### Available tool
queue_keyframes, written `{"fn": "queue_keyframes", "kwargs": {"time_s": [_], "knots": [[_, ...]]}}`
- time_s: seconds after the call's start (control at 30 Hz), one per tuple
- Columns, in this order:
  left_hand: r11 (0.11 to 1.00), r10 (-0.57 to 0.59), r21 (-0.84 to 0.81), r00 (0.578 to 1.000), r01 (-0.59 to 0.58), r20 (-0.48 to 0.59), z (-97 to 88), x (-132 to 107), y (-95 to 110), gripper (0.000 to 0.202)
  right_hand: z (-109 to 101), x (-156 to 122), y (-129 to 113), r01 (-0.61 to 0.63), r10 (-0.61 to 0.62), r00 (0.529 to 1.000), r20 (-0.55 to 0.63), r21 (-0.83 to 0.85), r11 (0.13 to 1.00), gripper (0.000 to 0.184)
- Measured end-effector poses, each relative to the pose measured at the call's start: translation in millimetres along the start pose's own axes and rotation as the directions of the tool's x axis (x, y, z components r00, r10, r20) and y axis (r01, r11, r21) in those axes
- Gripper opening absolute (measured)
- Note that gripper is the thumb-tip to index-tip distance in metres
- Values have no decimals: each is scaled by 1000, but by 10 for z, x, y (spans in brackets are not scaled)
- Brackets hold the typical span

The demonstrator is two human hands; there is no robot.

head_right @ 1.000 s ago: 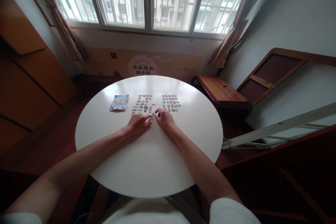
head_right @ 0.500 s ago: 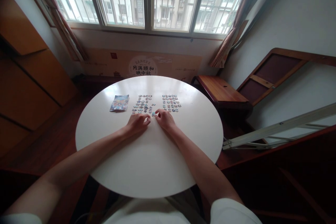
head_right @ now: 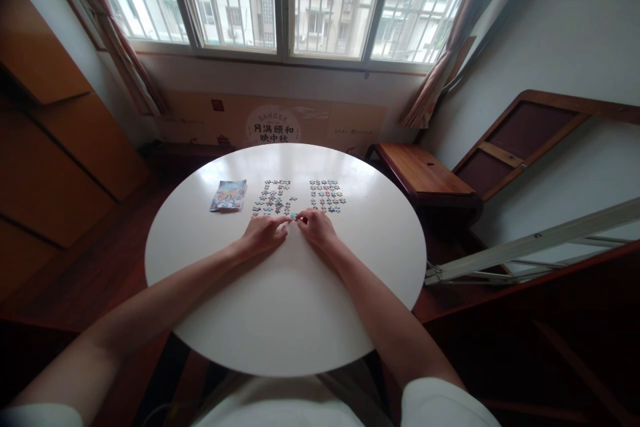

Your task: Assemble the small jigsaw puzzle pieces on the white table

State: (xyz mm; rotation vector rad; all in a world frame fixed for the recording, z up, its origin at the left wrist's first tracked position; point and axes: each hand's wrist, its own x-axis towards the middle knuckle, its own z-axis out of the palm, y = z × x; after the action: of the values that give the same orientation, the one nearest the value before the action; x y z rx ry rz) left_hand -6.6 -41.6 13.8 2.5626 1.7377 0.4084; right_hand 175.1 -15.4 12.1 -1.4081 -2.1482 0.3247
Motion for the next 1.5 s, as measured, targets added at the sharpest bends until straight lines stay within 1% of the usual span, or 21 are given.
{"fn": "queue_keyframes", "kwargs": {"time_s": [0.2,0.33,0.43,0.5,0.63,0.73,0.83,0.9,1.03,1.1,1.23,1.4,1.5], "knots": [[1000,7,2,1000,-7,9,-21,6,11,37,-24,11,-7,-19,18,1000,23,12,1000,21],[1000,0,-5,1000,0,4,-13,10,19,37,-29,4,-5,-67,67,998,5,35,997,22],[999,-10,-48,1000,9,-20,-21,20,-8,35,-20,1,10,-91,92,996,-9,54,994,25],[995,8,-101,1000,-10,-19,-63,29,-65,32,-8,1,23,-83,83,996,-10,58,995,26],[963,170,-221,984,-154,53,-241,41,-275,28,15,-3,25,-63,63,998,9,15,998,25],[943,210,-281,973,-177,92,-400,50,-456,29,16,-13,-8,-61,62,998,22,-39,997,23],[953,145,-277,987,-120,71,-512,65,-626,35,17,-26,-49,-46,46,999,0,-76,996,21],[955,98,-285,994,-83,40,-546,76,-736,38,30,-30,-66,-20,19,1000,-8,-112,993,21],[950,-11,-313,1000,11,1,-530,92,-915,38,75,-10,-76,-1,5,1000,23,-184,983,24],[946,-28,-324,1000,27,3,-496,97,-964,37,90,14,-82,-19,24,1000,20,-207,978,25],[942,-6,-336,1000,14,25,-442,98,-988,36,97,61,-104,-55,62,998,21,-242,969,27],[941,-11,-337,1000,17,20,-450,96,-961,37,97,68,-111,-70,73,997,3,-239,968,28],[931,14,-366,998,8,58,-447,101,-928,38,93,53,-113,-65,66,998,-2,-236,970,30]]}}
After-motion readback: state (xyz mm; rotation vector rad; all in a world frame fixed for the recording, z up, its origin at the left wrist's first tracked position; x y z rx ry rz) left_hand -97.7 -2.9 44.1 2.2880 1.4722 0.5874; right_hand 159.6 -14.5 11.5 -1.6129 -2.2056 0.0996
